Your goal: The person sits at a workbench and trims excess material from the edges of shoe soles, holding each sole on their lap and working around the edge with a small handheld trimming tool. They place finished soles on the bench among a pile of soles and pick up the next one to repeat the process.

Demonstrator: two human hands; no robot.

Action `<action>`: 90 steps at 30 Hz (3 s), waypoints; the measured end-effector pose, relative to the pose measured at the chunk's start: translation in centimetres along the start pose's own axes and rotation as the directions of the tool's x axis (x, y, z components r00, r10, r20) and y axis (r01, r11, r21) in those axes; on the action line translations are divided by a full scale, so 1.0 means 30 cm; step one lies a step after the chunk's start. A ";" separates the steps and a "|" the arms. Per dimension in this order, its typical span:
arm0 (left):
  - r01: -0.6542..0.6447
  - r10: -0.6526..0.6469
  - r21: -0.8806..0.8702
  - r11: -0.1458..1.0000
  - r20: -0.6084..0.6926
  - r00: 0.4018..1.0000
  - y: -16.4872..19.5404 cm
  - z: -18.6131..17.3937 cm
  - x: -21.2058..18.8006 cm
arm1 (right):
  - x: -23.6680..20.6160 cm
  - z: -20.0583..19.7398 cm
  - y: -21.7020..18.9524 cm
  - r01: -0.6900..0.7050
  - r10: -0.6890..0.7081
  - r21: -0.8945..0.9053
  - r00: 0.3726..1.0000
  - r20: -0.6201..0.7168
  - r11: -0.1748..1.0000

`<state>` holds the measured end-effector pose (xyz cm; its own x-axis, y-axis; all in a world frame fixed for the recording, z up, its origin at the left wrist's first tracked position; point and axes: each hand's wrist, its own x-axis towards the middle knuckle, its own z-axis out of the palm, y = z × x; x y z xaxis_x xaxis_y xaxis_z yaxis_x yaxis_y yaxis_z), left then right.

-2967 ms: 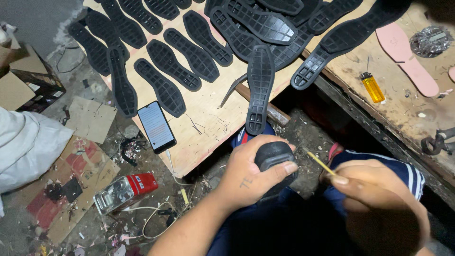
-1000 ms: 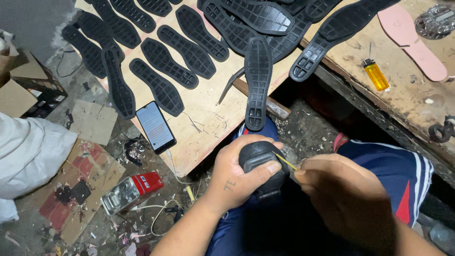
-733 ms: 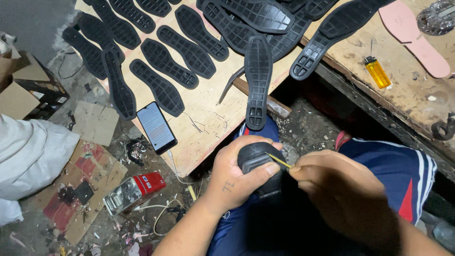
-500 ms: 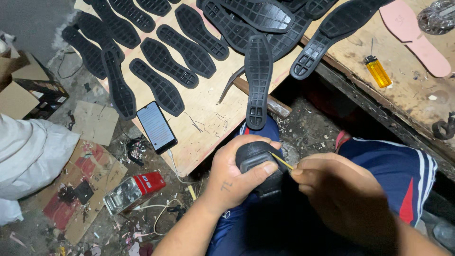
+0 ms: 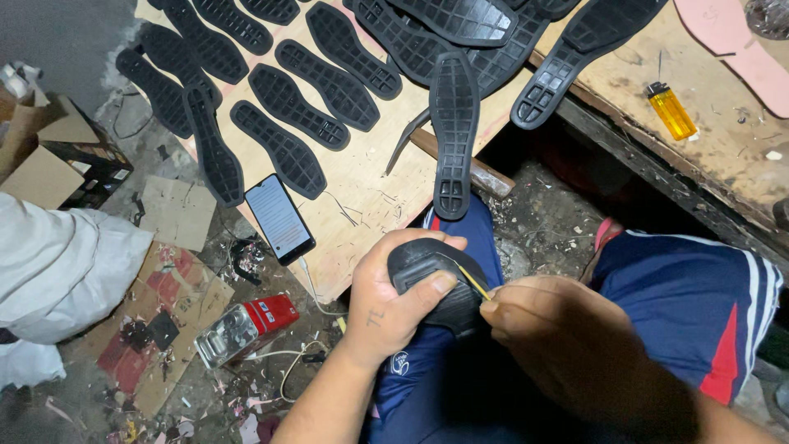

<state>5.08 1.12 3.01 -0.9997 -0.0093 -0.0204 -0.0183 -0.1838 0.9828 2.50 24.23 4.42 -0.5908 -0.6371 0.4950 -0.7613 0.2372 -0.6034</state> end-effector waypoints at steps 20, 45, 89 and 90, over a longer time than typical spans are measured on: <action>-0.040 0.026 -0.107 0.993 -0.133 0.991 -0.049 -0.082 0.022 | -0.098 0.063 0.106 -0.187 0.195 0.101 0.978 -0.079 0.977; -0.039 0.108 0.191 0.981 -0.368 0.924 -0.223 -0.008 0.085 | -0.002 0.273 0.314 -0.744 0.684 0.243 0.668 0.293 0.623; -0.090 0.093 0.023 0.996 -0.157 0.983 -0.241 -0.011 -0.128 | -0.091 0.114 0.033 0.051 -0.044 0.041 0.987 -0.157 0.998; -0.083 0.088 0.040 0.996 -0.159 0.983 -0.241 -0.012 -0.130 | -0.079 0.116 0.028 0.071 -0.064 0.040 0.986 -0.156 0.997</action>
<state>9.12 2.14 -4.08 -0.9827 -0.1812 0.0372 0.0638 -0.1428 0.9877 4.20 23.39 0.57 -0.5753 -0.5291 0.6238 -0.7900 0.1618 -0.5914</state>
